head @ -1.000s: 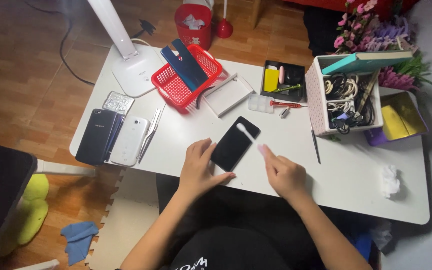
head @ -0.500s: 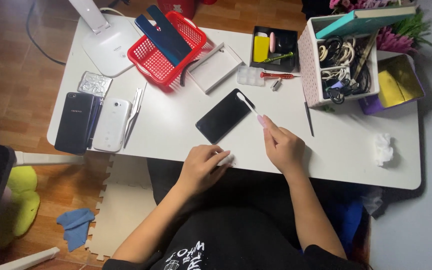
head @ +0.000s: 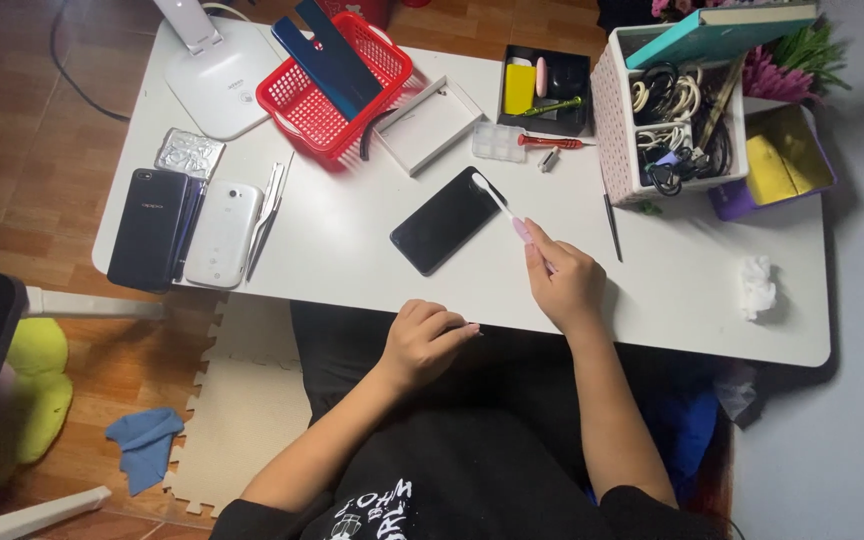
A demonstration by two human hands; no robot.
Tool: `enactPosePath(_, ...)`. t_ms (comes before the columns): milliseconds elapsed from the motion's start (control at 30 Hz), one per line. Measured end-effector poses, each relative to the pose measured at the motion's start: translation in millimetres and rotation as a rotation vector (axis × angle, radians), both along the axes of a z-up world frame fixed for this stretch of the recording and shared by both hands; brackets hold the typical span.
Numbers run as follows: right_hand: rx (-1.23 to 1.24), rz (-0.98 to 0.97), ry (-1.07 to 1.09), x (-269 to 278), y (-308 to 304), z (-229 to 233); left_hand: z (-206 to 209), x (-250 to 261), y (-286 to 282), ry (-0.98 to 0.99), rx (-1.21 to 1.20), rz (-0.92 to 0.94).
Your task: Disassembling a smartphone and cleaning its internal components using a precision screwdriver and a toothbrush.
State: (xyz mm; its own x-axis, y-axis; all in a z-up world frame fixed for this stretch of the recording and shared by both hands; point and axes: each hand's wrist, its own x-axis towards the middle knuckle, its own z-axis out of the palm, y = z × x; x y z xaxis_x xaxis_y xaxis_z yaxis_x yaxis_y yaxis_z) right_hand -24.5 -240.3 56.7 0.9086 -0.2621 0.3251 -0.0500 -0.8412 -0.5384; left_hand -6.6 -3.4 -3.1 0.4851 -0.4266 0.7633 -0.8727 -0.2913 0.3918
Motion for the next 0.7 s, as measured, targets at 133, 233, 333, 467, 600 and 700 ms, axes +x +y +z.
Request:
enactPosePath(133, 0.046, -0.005, -0.039, 0, 2, 4, 29, 4, 0, 0.173, -0.069, 0.003)
enactPosePath(233, 0.11, 0.0, -0.103, 2, 1, 6, 49, 22, 4, 0.333, -0.113, 0.007)
enactPosePath(333, 0.188, -0.067, -0.109, -1, -9, -11, 66, 40, 10, 0.374, -0.119, 0.104)
enactPosePath(467, 0.31, -0.071, -0.055, 11, -16, -34, 86, 49, 17, 0.449, 0.03, 0.378)
enactPosePath(600, 0.557, 0.104, 0.071, 39, 18, 13, 101, 40, 17, 0.659, 0.149, 0.439)
enactPosePath(700, 0.71, 0.094, 0.105, 76, 10, -8, 130, 36, 12, 1.101, -0.066, 0.329)
